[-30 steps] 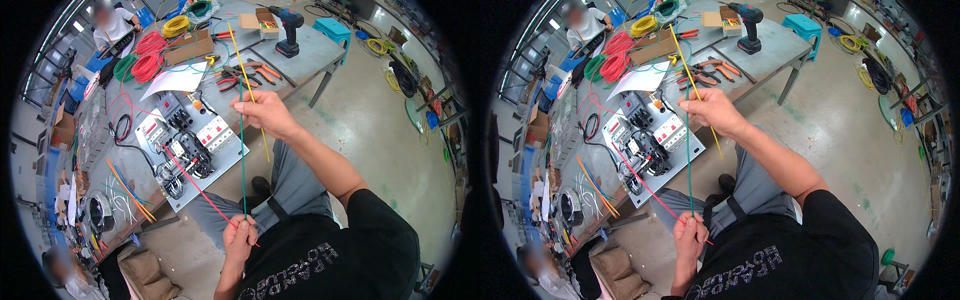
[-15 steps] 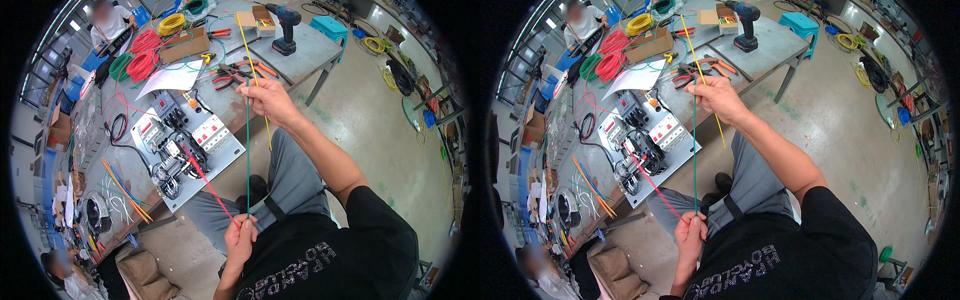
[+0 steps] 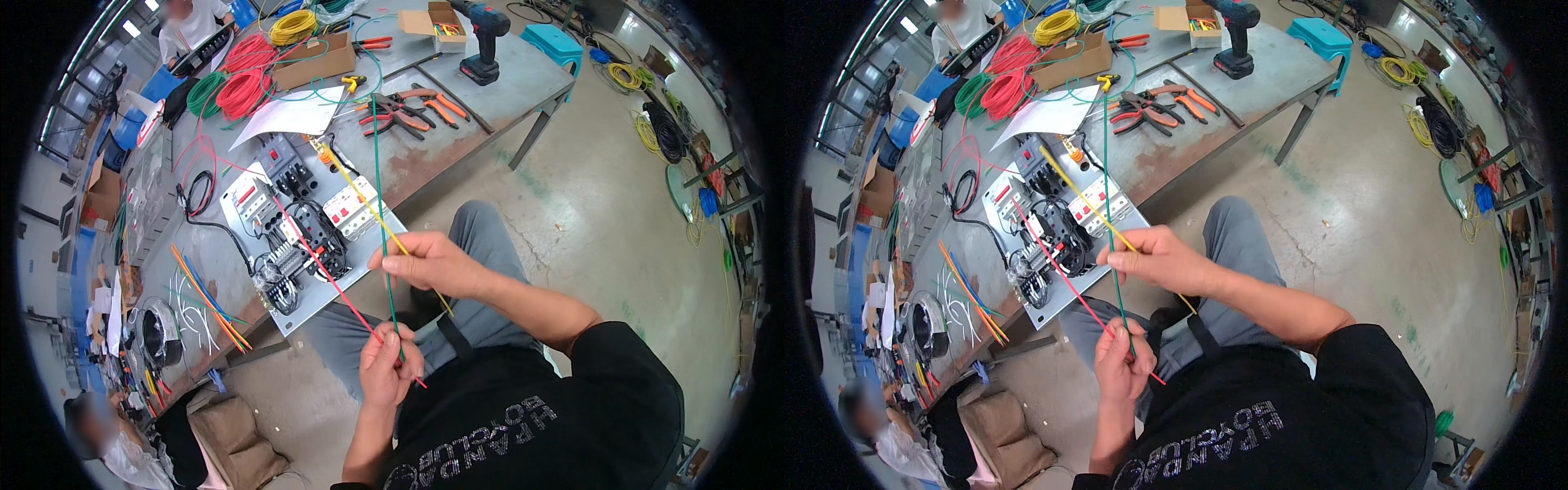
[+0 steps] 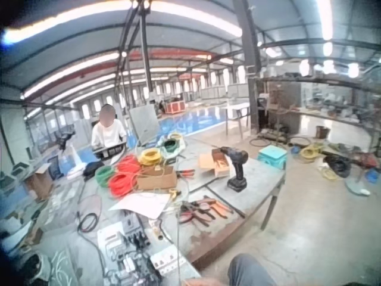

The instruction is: The person strips insulation from red, yellow, and green wires using pliers and inserts them into terminals on an electrical panel. The person uses a screwdriver to tighten the terminal screws and secures the wires in place.

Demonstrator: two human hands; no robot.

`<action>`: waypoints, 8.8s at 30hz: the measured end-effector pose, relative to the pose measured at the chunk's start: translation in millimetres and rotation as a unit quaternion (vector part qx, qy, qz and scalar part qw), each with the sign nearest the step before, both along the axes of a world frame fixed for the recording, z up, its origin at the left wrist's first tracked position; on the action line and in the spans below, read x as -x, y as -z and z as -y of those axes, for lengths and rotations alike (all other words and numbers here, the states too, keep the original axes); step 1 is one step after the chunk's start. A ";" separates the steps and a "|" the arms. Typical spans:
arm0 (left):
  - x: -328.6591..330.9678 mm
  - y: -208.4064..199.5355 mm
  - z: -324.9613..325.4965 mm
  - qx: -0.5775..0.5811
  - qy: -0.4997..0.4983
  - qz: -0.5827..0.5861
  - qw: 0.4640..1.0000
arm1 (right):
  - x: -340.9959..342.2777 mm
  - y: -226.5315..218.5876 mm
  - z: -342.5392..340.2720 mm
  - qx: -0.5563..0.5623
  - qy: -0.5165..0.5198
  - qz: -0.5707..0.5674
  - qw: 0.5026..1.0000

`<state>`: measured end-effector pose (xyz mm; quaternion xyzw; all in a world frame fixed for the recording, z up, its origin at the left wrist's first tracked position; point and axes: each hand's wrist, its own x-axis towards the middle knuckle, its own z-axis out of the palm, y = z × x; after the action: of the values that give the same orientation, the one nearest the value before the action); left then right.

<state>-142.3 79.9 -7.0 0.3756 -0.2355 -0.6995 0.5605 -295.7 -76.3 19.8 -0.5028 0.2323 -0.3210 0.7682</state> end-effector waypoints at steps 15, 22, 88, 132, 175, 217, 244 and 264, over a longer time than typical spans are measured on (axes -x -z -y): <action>-6.7 12.9 8.7 -0.057 0.026 -0.048 0.997 | -5.5 10.9 -14.1 -0.012 0.019 -0.068 0.997; -5.4 13.0 14.5 -0.028 -0.041 0.100 0.994 | -7.4 20.0 -32.1 0.038 0.002 -0.072 0.997; 2.3 14.8 13.7 -0.025 0.001 0.149 0.988 | -4.6 37.5 -39.6 0.134 0.014 -0.120 0.984; -11.1 39.8 -58.2 -0.066 0.221 -0.196 0.953 | 54.5 2.8 104.6 -0.060 0.149 0.164 0.973; 4.3 51.5 -62.6 0.015 0.029 0.214 0.976 | -59.7 55.6 203.7 0.321 0.339 -0.119 0.876; -35.4 -14.5 -37.7 0.040 0.129 0.578 0.805 | 37.0 1.4 -5.7 0.425 -0.250 -0.248 0.834; -16.9 39.7 -6.8 -0.011 0.073 0.392 0.917 | 97.4 59.0 229.5 0.371 0.318 -0.548 0.679; -19.3 31.4 -7.1 -0.058 0.113 0.298 0.946 | 20.5 72.6 252.4 0.478 0.285 -0.565 0.610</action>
<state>-123.0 87.1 -38.4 0.5698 -0.3913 -0.6271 0.3592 -316.2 -328.7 -52.8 -0.7884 0.5655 -0.2420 0.0053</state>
